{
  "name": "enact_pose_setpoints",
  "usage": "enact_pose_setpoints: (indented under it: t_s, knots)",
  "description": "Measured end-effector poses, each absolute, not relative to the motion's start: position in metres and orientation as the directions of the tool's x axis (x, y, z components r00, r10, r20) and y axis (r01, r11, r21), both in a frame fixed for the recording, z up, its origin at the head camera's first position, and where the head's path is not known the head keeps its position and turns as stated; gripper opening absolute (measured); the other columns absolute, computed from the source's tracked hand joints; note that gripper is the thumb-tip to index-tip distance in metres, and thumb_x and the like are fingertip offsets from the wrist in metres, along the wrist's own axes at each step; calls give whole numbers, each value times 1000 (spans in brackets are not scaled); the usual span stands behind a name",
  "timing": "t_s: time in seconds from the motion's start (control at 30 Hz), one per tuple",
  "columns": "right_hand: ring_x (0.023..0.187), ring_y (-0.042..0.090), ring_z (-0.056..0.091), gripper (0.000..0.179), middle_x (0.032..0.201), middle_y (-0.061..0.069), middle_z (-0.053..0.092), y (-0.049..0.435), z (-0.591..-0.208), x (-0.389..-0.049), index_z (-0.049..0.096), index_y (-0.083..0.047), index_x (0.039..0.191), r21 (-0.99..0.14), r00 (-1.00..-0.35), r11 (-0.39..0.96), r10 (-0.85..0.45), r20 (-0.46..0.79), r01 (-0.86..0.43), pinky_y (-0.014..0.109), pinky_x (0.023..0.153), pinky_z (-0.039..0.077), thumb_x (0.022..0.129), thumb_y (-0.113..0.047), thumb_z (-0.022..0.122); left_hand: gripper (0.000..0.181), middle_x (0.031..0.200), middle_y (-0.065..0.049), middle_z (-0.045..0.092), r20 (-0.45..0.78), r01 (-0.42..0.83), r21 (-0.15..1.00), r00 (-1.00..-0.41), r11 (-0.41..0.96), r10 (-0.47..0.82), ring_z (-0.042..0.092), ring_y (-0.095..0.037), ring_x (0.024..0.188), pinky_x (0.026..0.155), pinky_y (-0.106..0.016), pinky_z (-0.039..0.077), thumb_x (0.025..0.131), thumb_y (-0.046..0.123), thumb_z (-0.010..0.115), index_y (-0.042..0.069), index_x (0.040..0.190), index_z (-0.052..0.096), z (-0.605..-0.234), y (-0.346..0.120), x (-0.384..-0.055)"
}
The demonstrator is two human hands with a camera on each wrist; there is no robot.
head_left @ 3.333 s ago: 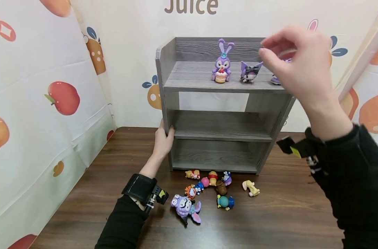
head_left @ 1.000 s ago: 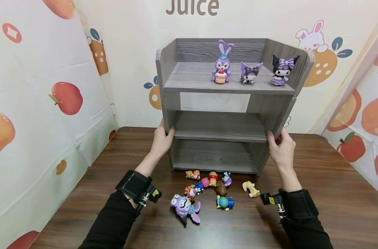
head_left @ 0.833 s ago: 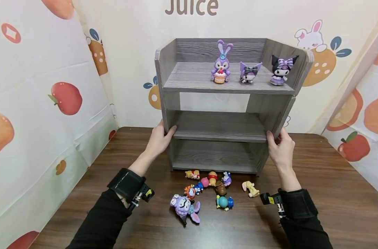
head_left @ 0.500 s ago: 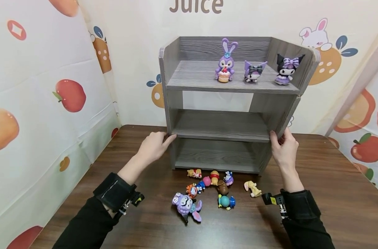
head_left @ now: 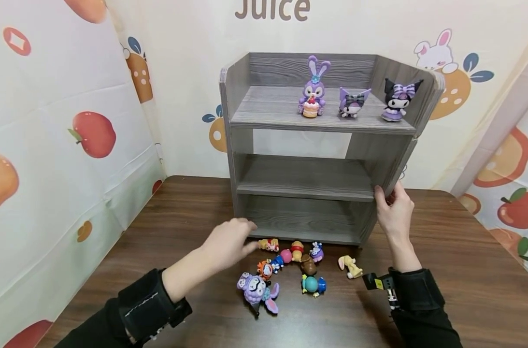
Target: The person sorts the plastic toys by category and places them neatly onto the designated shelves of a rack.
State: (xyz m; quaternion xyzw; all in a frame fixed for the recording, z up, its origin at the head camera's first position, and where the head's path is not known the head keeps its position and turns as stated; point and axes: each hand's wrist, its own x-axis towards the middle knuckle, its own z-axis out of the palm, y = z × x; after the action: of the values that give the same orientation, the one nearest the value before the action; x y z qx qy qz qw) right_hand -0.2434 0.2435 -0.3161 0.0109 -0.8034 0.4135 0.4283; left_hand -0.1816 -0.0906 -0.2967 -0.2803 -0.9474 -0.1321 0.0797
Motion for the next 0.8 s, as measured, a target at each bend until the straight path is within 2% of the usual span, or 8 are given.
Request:
enact_pose_setpoints:
  t_s: [0.13, 0.3, 0.43, 0.63, 0.8]
  knots:
    - [77, 3, 58, 23, 90, 22, 63, 243, -318, -244, 56, 7, 100, -662, -629, 652, 349, 695, -369, 3, 58, 37, 85, -9, 53, 31, 89, -7, 62, 162, 666, 170, -746, 727, 646, 60, -19, 78, 64, -32, 49, 76, 25, 69, 2, 97, 64, -304, -85, -172]
    - [72, -10, 52, 22, 87, 23, 62, 243, -319, -245, 56, 7, 100, -664, -622, 639, 351, 700, -388, 3, 57, 36, 84, -8, 53, 37, 89, 0, 57, 57, 782, 68, -623, 620, 780, 55, -9, 78, 64, -24, 47, 72, 29, 72, 7, 100, 64, -313, -81, -162]
    - [70, -14, 49, 22, 85, 23, 63, 243, -318, -245, 57, 7, 100, -660, -614, 640, 352, 707, -394, 3, 57, 36, 84, -7, 53, 44, 90, 5, 55, 0, 834, -24, -551, 551, 834, 52, -8, 81, 66, -24, 45, 64, 36, 77, 12, 98, 63, -320, -79, -158]
    - [67, -18, 46, 21, 85, 24, 62, 244, -317, -244, 56, 8, 100, -657, -612, 645, 352, 708, -389, 3, 56, 35, 84, -6, 53, 62, 100, 7, 55, -72, 858, -89, -513, 506, 856, 51, -9, 88, 69, -26, 44, 53, 38, 82, 17, 107, 61, -330, -77, -155]
    - [66, -19, 45, 20, 84, 24, 62, 244, -317, -245, 56, 8, 98, -655, -613, 644, 346, 710, -396, 3, 55, 35, 84, -5, 53, 62, 97, 7, 55, -82, 856, -191, -502, 481, 861, 52, -12, 93, 68, -26, 45, 48, 37, 85, 19, 103, 60, -338, -74, -150]
